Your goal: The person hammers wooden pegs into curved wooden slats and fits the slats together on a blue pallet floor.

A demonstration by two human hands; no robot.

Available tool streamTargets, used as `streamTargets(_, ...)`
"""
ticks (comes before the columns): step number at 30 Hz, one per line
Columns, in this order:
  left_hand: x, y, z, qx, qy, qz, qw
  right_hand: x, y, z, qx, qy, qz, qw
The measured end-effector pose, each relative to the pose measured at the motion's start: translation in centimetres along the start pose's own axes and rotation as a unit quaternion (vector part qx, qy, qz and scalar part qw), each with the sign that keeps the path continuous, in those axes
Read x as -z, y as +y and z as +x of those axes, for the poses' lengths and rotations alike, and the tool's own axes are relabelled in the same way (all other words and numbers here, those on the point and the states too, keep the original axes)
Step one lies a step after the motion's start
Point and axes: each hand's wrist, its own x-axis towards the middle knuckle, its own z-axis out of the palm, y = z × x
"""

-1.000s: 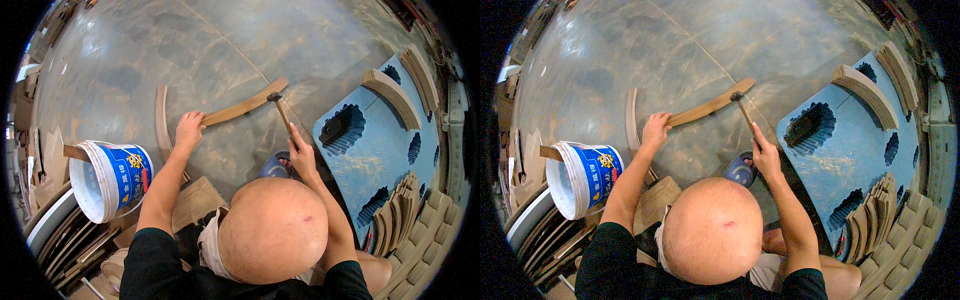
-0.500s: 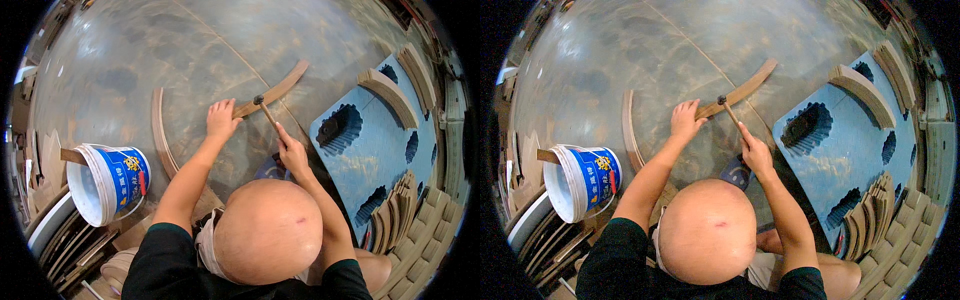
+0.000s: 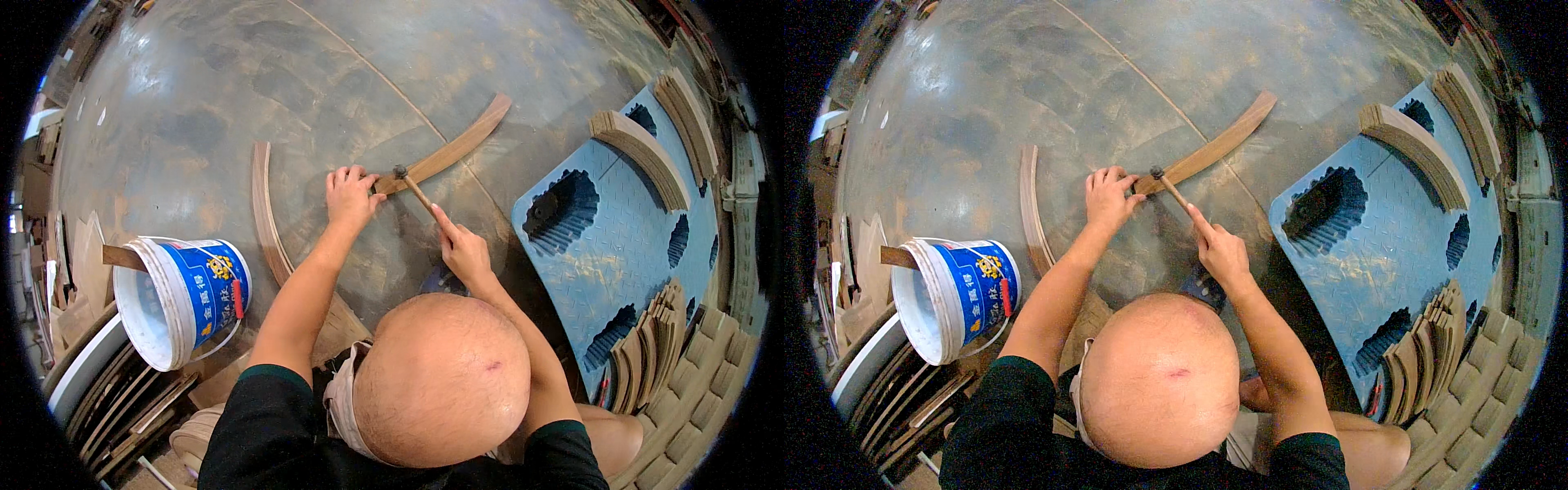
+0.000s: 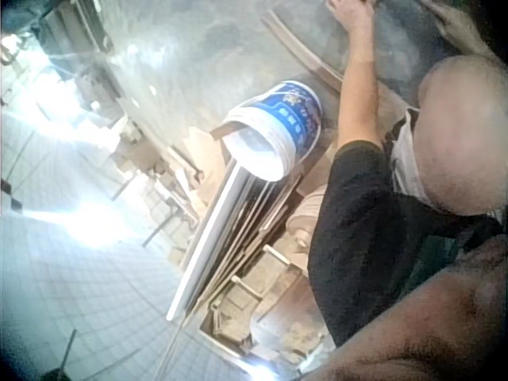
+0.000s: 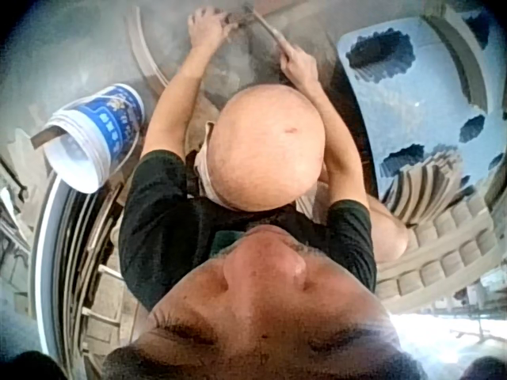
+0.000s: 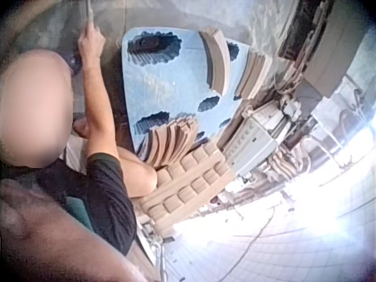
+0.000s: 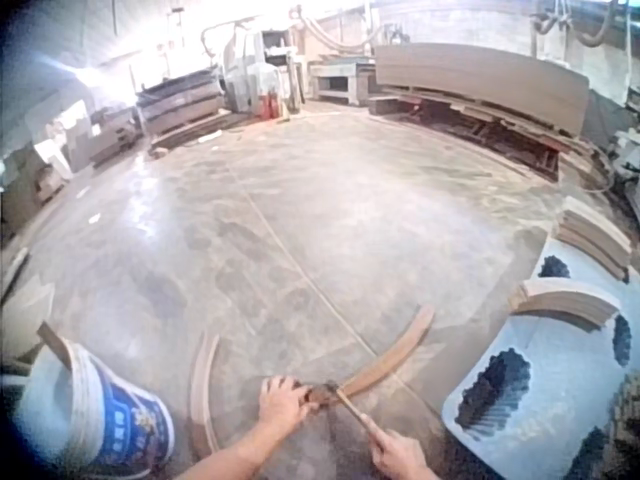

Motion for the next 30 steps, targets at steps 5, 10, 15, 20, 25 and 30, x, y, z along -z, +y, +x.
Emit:
streamTargets(5,1.8,0.7,0.6,0.021,-0.070,0.039,0.997,0.9,0.1,0.9,0.029,-0.024,-0.025,0.999)
streamTargets(10,1.8,1.0,0.9,0.003,-0.063,0.032,0.998,0.6,0.4,0.5,0.020,-0.003,0.005,1.000)
streamTargets(15,0.3,-0.1,0.2,-0.082,0.117,0.036,0.989,0.4,-0.6,2.0,0.004,-0.032,-0.032,0.999)
streamTargets(20,-0.3,0.4,0.8,-0.007,-0.014,0.025,1.000,0.0,-0.3,0.6,-0.003,-0.003,0.006,1.000)
streamTargets(25,-0.2,-0.2,0.4,-0.013,0.015,0.041,0.999,0.2,-0.3,1.0,-0.012,-0.042,-0.019,0.999)
streamTargets(30,1.7,1.9,1.6,0.018,-0.099,0.074,0.992,0.7,0.2,0.3,-0.018,-0.052,-0.025,0.998)
